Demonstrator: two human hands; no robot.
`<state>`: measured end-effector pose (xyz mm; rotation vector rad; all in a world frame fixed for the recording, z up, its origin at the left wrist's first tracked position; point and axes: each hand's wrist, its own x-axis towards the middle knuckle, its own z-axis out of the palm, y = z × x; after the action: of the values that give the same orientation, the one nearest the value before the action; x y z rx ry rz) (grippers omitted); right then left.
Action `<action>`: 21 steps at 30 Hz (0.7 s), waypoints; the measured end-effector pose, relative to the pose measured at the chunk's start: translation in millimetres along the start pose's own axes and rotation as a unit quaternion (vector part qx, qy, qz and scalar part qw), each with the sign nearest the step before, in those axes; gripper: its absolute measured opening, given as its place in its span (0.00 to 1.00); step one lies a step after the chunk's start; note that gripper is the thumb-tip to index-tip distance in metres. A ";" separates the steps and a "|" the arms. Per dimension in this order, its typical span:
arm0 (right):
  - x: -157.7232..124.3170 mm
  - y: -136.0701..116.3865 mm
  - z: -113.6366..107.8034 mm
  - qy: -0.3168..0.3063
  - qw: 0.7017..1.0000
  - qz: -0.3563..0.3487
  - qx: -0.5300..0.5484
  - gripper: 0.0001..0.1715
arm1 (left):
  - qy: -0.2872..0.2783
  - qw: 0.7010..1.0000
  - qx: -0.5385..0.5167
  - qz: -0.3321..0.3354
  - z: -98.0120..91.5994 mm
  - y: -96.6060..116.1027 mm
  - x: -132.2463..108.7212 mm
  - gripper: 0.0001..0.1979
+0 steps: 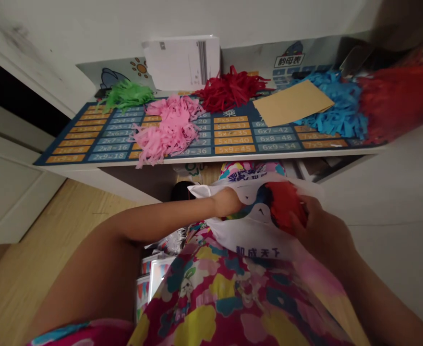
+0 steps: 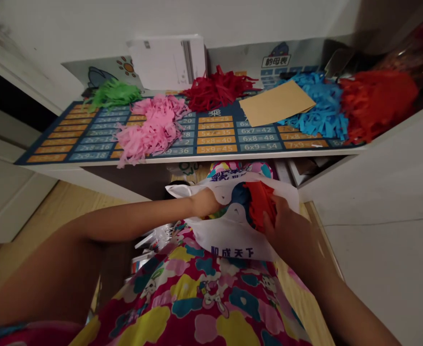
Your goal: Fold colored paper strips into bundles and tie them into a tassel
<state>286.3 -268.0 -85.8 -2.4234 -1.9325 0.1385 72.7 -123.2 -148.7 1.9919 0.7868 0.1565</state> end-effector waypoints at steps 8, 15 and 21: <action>1.6 7.9 0.1 -0.004 0.999 0.014 0.029 0.25 | 0.031 0.954 0.263 0.142 7.3 6.0 12.8 0.19; 2.2 21.2 -18.9 0.047 0.996 0.049 0.057 0.27 | 0.078 0.887 0.388 0.236 -19.3 70.8 -3.2 0.19; 1.0 12.1 -23.7 0.068 0.985 -0.094 0.129 0.27 | 0.082 0.817 0.451 0.351 -12.4 102.2 -6.7 0.13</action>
<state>300.4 -269.2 -63.3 -2.0247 -1.9333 0.1984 109.8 -152.5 -57.0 3.1602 0.1429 0.4513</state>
